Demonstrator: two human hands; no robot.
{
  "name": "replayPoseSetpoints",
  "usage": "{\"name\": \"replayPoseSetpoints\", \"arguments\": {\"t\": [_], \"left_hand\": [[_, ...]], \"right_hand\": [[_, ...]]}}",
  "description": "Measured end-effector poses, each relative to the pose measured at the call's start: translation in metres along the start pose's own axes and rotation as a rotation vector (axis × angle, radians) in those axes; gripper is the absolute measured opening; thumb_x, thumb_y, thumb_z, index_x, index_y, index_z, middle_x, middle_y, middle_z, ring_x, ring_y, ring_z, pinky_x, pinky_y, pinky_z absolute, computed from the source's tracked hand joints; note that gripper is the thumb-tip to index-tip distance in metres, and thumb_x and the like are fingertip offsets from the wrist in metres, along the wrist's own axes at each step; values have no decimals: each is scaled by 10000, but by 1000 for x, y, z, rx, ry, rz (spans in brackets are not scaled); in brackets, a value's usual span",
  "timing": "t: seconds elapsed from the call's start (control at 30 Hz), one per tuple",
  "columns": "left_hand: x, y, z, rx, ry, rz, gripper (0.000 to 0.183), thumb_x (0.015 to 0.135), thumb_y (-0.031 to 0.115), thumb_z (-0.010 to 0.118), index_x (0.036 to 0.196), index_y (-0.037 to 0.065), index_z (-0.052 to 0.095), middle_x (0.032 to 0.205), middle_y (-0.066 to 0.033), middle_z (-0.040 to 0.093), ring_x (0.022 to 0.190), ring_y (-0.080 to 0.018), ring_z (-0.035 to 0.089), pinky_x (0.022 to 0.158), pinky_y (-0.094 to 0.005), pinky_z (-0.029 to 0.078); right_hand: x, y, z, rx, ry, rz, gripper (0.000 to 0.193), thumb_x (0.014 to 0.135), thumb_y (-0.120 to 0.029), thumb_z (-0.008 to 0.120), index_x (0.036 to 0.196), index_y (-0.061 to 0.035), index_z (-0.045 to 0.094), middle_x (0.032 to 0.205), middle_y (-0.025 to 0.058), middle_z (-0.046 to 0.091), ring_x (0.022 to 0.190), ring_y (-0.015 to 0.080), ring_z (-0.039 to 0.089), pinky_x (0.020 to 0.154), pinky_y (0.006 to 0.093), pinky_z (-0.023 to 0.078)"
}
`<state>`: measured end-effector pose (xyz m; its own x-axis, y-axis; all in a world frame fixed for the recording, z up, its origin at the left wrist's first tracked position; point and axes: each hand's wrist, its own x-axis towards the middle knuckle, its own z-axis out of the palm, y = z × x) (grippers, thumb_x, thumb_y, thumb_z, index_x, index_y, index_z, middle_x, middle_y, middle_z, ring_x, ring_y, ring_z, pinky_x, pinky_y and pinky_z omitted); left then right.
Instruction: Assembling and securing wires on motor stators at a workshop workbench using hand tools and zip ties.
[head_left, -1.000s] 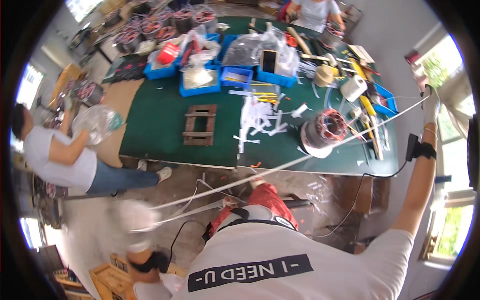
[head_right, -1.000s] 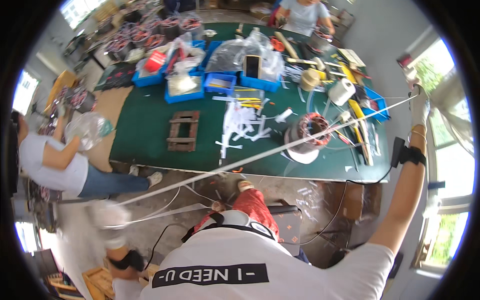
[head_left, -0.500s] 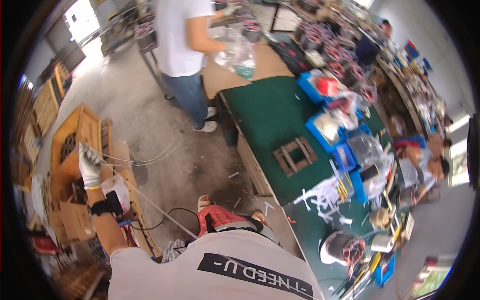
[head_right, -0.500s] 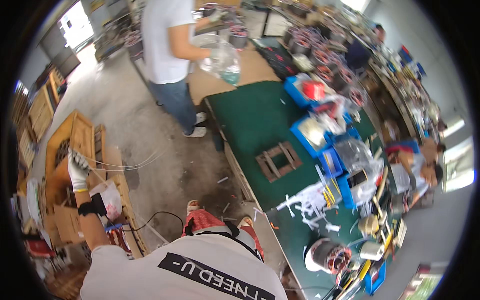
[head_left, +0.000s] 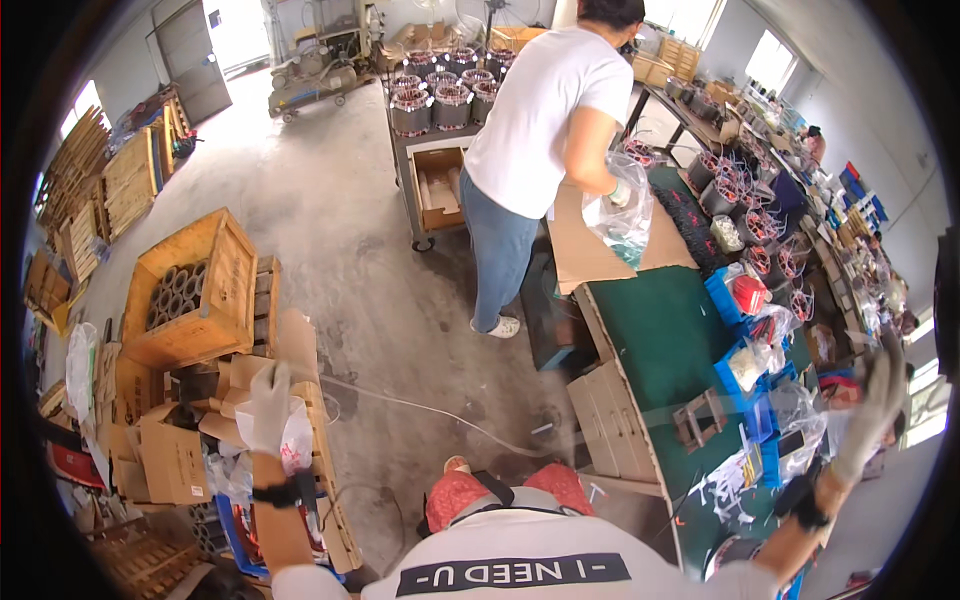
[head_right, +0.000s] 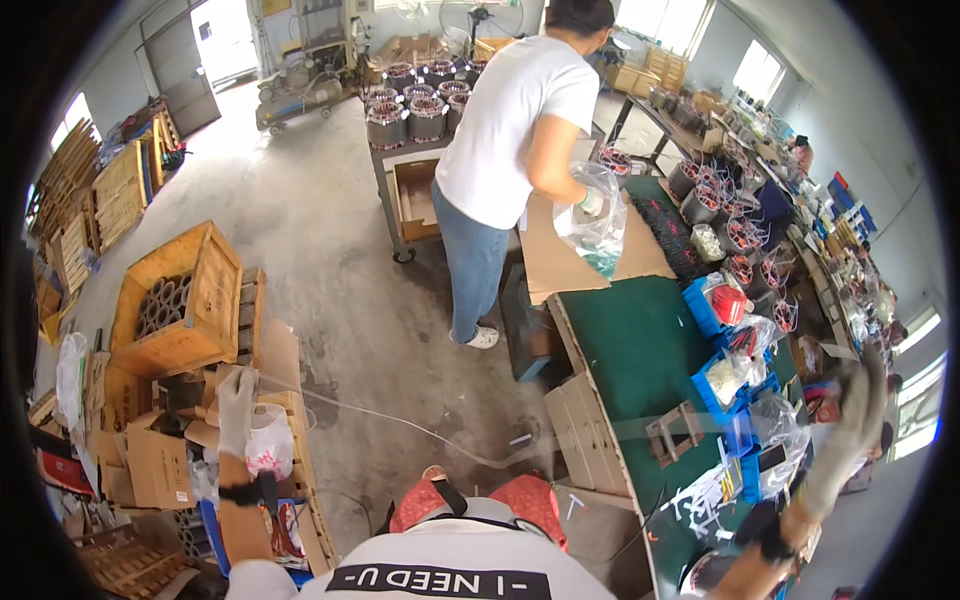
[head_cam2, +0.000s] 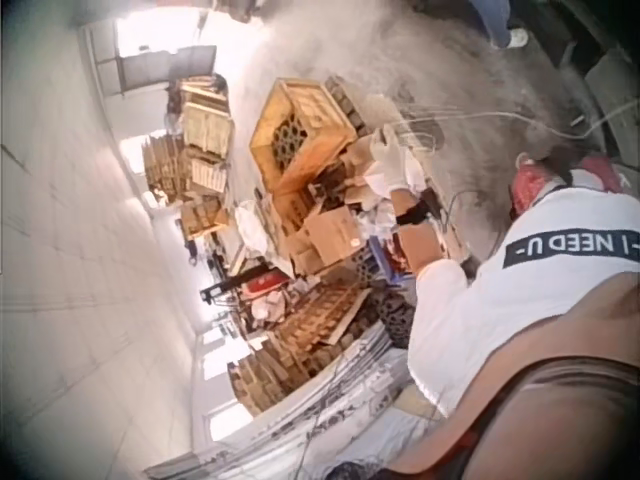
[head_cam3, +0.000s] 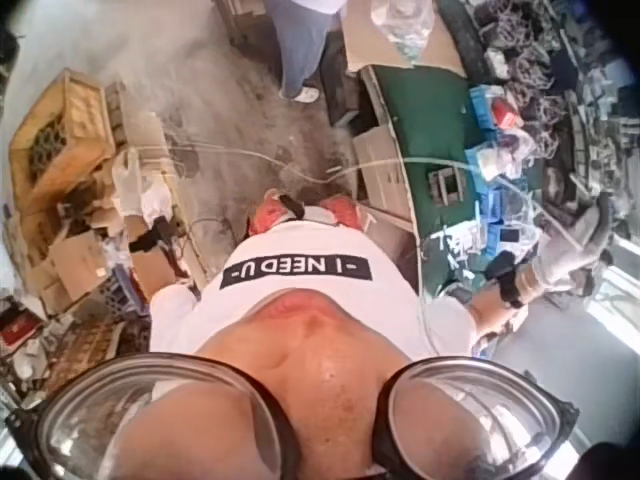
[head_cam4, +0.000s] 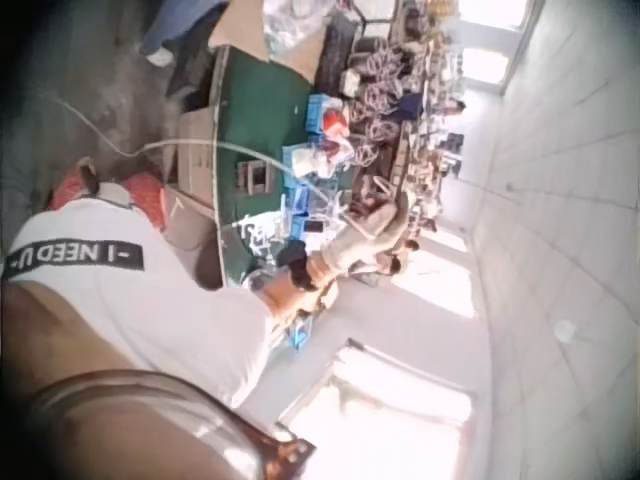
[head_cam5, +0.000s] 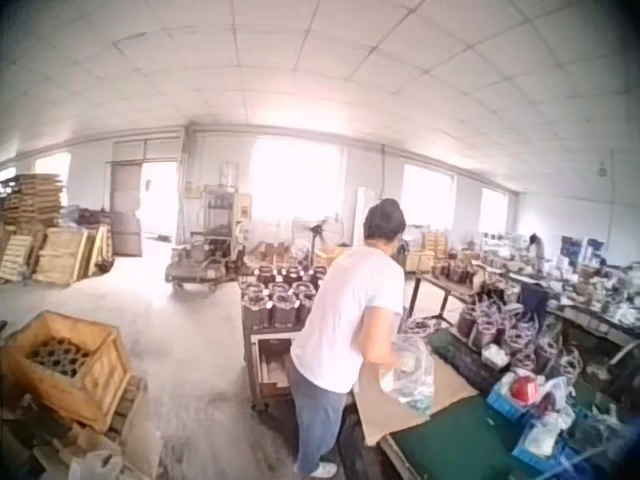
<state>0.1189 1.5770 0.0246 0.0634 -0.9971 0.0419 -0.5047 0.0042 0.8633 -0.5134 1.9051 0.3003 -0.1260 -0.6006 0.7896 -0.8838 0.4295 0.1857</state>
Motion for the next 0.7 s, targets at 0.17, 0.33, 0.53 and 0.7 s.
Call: {"name": "replayPoseSetpoints", "arguments": {"t": [0.17,0.33,0.53,0.7], "left_hand": [[-69,-80,-74,400,51,-133,330,969,234,508,1045,-72,605,886,-219,616,781,-321,546,753,-392,446],[-120,-171,-20,177,-14,-263,388,949,265,564,1096,-89,619,984,-227,669,931,-313,636,835,-379,493],[-116,-12,132,342,-673,268,198,843,220,633,837,29,686,787,-194,656,726,-352,646,661,-422,496],[-106,75,228,153,-1142,902,163,812,236,698,792,75,702,739,-133,649,677,-311,623,613,-389,489]], "right_hand": [[43,-208,105,1269,-662,354,318,922,-138,543,1189,29,585,1050,84,628,933,184,601,805,286,487],[-119,-271,191,1110,-1619,-236,314,886,-151,520,1156,-35,632,1118,172,652,1050,302,602,922,366,463],[-448,-63,149,-49,-1833,-317,232,795,-152,559,940,-83,726,939,142,687,879,297,670,765,406,540],[-544,0,-74,253,-1398,1089,282,808,-59,505,993,-86,716,815,98,690,712,217,669,617,312,534]]}}
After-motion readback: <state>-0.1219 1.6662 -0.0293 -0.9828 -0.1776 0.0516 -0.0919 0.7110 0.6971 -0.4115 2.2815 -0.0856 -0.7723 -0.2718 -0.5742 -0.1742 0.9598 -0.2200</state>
